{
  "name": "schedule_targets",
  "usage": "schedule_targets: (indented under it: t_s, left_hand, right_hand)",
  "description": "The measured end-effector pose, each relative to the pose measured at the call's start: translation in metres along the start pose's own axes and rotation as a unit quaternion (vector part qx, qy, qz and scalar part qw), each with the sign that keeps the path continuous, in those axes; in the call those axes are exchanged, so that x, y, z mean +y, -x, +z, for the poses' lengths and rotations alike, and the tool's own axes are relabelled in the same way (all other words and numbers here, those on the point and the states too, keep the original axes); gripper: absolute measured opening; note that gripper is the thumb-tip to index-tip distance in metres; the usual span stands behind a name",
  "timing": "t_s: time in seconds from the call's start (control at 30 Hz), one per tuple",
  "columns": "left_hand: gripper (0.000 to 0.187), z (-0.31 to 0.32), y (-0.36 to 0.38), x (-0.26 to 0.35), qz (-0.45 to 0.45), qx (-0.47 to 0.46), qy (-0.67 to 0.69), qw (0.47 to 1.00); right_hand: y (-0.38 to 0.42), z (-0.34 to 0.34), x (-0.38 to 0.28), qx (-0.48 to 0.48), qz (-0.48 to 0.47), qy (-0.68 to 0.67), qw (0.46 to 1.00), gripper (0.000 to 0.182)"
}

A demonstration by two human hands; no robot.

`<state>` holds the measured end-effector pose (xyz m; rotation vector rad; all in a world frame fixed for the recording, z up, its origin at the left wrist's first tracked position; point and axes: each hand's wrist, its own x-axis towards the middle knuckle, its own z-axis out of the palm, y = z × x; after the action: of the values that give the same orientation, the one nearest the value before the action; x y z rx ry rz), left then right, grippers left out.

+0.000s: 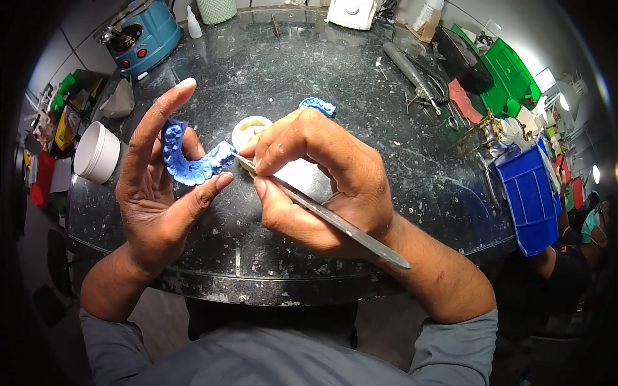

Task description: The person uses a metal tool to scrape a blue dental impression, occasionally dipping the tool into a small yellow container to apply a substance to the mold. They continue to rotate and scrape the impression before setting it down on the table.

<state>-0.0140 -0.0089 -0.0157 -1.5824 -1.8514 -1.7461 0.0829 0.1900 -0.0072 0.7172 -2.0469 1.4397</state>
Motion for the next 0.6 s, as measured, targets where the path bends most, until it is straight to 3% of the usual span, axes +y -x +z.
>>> schedule_targets:
  t_s: [0.6]
  left_hand:
    - [0.086,-0.0012,0.0004,-0.0025,0.012,-0.01,0.01,1.0]
  right_hand:
    - [0.0007,-0.0003,0.0024,-0.007,0.002,0.0,1.0,0.024]
